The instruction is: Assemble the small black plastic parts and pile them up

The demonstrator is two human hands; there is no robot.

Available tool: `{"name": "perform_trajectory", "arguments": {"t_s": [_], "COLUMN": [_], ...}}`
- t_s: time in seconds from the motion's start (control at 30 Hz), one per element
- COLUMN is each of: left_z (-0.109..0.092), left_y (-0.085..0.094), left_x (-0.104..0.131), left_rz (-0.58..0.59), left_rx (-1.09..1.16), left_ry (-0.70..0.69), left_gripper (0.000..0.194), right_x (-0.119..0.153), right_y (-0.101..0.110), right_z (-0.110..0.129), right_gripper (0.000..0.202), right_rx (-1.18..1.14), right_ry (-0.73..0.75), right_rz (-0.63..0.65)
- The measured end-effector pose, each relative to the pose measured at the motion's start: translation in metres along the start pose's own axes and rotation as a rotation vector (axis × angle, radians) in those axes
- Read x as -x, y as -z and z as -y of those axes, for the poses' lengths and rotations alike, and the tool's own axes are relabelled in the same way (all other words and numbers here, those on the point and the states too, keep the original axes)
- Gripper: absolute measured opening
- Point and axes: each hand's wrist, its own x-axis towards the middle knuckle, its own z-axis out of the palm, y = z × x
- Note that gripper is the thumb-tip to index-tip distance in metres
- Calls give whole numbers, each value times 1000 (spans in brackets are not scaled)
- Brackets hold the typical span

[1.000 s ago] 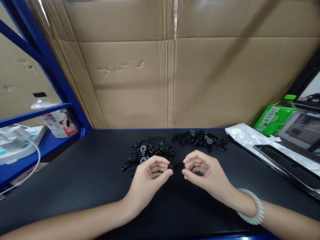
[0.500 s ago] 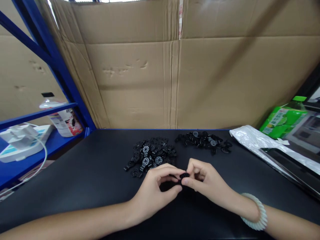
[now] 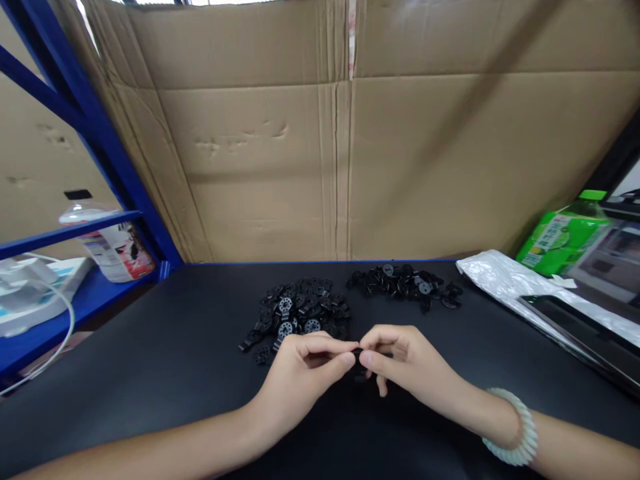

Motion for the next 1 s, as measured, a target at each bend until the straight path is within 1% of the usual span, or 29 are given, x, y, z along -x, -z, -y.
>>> {"name": "perform_trajectory", "arguments": {"t_s": [0.1, 0.3, 0.4, 0.5, 0.57, 0.6, 0.67, 0.77, 0.8, 0.83, 0.87, 0.9, 0.93, 1.0], "left_z": [0, -2, 0, 0, -4, -8, -18, -34, -37, -39, -39, -38, -36, -31], "left_y": [1, 0, -2, -1, 4, 8, 23, 57, 70, 83, 94, 104, 112, 120], "left_x": [0, 0, 2, 2, -2, -6, -15, -35, -41, -47, -52, -57, -60, -66], "left_rz": [9, 19, 11, 25, 21, 4, -69, -186, -227, -262, -279, -274, -274, -268], "left_rx": [-31, 15, 20, -18, -96, -156, -315, -544, -594, -628, -669, -689, -705, -737], "left_ry": [-11, -13, -16, -38, -96, -139, -252, -348, -335, -283, -219, -194, -177, -159], "left_gripper": [14, 14, 15, 15, 15, 15, 15, 17, 19, 22, 24, 24, 24, 24], "right_x": [1, 7, 8, 7, 5, 5, 5, 4, 4, 3, 1, 0, -2, -5], "right_y": [1, -3, -4, -1, 1, 3, 6, 14, 18, 21, 25, 28, 31, 36], "right_z": [1, 9, 10, 9, 8, 9, 11, 13, 14, 14, 14, 14, 13, 12], "right_gripper": [23, 21, 21, 21, 21, 21, 21, 20, 20, 20, 20, 21, 22, 23], "right_rx": [24, 110, 124, 100, 128, 161, 234, 314, 334, 353, 369, 384, 396, 413], "right_ry": [4, 41, 72, 98, 103, 103, 113, 141, 155, 166, 175, 183, 188, 194], "right_rz": [2, -105, -123, -56, 7, 24, 20, -43, -69, -96, -123, -145, -162, -190]}}
